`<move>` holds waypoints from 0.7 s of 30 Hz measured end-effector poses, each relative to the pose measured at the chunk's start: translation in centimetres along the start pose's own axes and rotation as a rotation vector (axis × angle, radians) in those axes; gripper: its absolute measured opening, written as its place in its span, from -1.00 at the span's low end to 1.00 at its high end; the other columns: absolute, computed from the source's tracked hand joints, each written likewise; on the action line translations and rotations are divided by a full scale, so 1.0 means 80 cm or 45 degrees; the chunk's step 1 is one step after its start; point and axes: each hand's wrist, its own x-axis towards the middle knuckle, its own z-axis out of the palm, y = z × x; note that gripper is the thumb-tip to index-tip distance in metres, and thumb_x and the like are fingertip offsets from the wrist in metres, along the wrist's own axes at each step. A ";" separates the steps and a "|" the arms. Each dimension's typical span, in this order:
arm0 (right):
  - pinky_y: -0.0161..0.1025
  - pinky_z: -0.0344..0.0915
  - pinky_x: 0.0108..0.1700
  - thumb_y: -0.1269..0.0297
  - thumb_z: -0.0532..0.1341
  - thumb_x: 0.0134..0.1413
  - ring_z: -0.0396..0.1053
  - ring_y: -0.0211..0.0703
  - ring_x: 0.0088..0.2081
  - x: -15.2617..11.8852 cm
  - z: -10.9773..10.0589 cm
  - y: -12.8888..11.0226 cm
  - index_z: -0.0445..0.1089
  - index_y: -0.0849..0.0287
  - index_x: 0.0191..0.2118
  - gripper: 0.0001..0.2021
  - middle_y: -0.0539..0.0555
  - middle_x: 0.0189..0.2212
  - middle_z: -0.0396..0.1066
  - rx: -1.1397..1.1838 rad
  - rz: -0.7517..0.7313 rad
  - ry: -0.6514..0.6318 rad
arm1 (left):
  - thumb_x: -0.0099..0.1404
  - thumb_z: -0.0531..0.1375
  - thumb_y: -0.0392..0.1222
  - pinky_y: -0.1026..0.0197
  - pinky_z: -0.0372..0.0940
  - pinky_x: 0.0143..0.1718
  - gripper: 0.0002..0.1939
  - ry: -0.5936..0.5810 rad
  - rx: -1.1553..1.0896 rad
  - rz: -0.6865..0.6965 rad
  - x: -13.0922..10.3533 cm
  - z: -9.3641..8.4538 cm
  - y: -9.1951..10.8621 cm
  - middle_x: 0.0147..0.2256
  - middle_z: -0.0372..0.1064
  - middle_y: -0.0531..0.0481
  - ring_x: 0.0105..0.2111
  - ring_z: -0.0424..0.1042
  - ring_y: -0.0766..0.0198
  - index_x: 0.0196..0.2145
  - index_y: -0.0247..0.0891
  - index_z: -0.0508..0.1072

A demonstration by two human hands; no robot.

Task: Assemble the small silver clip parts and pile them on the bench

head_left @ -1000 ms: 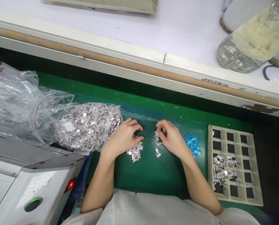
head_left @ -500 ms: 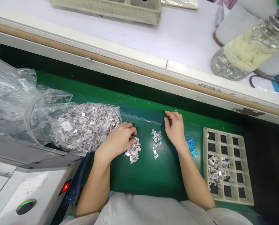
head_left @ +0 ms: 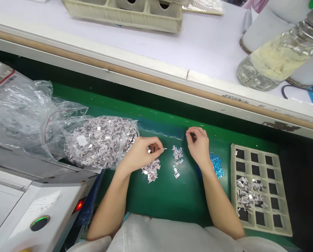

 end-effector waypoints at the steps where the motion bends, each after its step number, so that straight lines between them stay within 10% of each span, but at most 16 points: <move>1: 0.10 0.40 0.02 0.34 0.20 0.35 0.40 0.12 0.00 -0.002 -0.005 -0.009 0.50 0.07 -0.18 -0.88 0.16 -0.08 0.54 0.039 0.004 0.025 | 0.34 0.35 -0.23 0.17 0.47 -0.29 -0.96 0.075 -0.127 -0.016 0.001 0.004 0.001 -0.31 0.62 0.02 -0.34 0.59 0.21 -0.24 -0.16 0.62; 9: -0.06 0.47 -0.02 0.23 0.25 0.41 0.55 -0.03 -0.05 -0.026 -0.026 -0.088 0.50 0.04 -0.13 -0.92 0.08 -0.08 0.62 0.654 0.096 -0.228 | 0.28 0.47 -0.09 0.12 0.63 -0.27 -0.85 0.295 -0.552 -0.085 0.007 0.036 -0.005 -0.36 0.68 -0.06 -0.35 0.69 0.11 -0.29 -0.22 0.69; 21: -0.09 0.45 -0.10 0.25 0.25 0.40 0.51 -0.06 -0.10 -0.028 -0.013 -0.080 0.53 0.04 -0.15 -0.91 0.09 -0.12 0.57 0.659 0.052 -0.283 | 0.29 0.47 -0.06 0.09 0.64 -0.19 -0.85 0.306 -0.464 -0.008 0.009 0.042 -0.006 -0.31 0.70 -0.06 -0.30 0.70 0.09 -0.31 -0.18 0.72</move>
